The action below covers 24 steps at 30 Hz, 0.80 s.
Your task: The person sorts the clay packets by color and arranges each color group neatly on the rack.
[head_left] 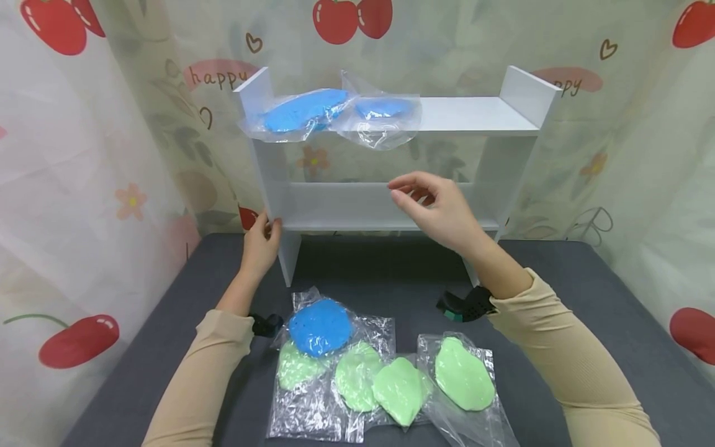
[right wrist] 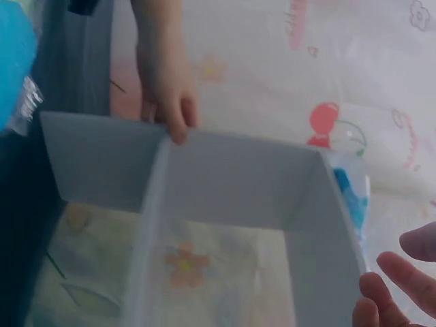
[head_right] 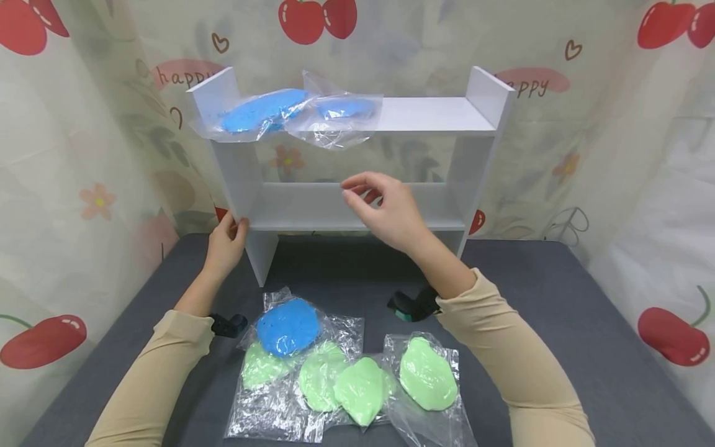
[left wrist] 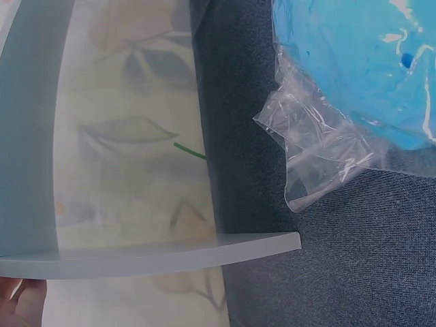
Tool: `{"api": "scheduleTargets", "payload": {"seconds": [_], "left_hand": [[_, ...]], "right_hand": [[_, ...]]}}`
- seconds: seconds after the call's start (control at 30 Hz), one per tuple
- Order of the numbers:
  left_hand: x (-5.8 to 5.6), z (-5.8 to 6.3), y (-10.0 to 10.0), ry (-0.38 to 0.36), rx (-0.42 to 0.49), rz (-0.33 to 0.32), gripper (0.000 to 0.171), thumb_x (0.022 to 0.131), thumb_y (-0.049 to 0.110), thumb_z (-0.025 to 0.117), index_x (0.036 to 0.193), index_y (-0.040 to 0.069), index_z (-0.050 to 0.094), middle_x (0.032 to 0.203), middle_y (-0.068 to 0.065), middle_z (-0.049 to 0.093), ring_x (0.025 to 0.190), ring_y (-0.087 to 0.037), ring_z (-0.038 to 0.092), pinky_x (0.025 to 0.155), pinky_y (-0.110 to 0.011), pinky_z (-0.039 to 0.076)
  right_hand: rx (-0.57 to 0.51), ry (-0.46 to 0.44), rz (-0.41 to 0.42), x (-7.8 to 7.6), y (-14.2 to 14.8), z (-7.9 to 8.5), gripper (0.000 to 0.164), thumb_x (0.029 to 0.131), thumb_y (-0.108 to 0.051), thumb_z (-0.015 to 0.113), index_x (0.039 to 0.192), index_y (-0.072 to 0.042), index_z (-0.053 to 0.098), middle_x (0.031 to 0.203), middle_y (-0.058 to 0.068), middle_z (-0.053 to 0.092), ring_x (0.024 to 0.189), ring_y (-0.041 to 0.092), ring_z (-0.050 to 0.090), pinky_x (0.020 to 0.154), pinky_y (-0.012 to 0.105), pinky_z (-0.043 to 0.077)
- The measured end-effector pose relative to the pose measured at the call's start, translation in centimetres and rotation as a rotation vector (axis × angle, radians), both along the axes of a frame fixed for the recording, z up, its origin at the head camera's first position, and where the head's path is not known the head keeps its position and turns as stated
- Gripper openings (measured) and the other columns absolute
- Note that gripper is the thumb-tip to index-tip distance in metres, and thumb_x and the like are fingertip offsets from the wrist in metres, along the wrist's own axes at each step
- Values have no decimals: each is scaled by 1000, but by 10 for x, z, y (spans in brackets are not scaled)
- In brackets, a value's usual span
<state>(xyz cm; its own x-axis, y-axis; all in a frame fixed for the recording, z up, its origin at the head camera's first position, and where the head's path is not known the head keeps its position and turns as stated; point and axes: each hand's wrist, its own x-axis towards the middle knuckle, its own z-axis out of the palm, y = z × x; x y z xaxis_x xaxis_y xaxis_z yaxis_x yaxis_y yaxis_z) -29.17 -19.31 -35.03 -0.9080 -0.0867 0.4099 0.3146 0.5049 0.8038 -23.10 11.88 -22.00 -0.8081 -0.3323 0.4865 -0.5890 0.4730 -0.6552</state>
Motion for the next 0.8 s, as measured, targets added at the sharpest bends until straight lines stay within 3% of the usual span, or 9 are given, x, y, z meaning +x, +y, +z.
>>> {"api": "scheduleTargets", "payload": {"seconds": [0.27, 0.53, 0.8], "left_hand": [[-1, -1, 0, 11, 2, 5, 47, 100, 19, 39, 146, 14, 33, 142, -19, 44, 125, -38, 50, 93, -52, 47], [-2, -1, -1, 11, 8, -2, 46, 100, 19, 40, 145, 14, 35, 142, -17, 45, 125, -37, 50, 94, -52, 47], [-3, -3, -1, 7, 5, 0, 46, 100, 20, 40, 145, 14, 35, 142, -18, 45, 125, -37, 50, 93, -52, 48]], "right_hand": [[87, -132, 118, 5, -8, -53, 28, 91, -18, 60, 118, -10, 62, 107, 9, 67, 94, 20, 63, 84, 36, 51], [116, -249, 205, 7, -18, -109, 33, 90, -18, 62, 122, -10, 58, 106, 9, 65, 94, 20, 62, 85, 34, 51], [204, -388, 285, 5, -31, -152, 46, 89, -21, 64, 130, -8, 50, 116, 18, 59, 102, 28, 60, 87, 35, 51]]}}
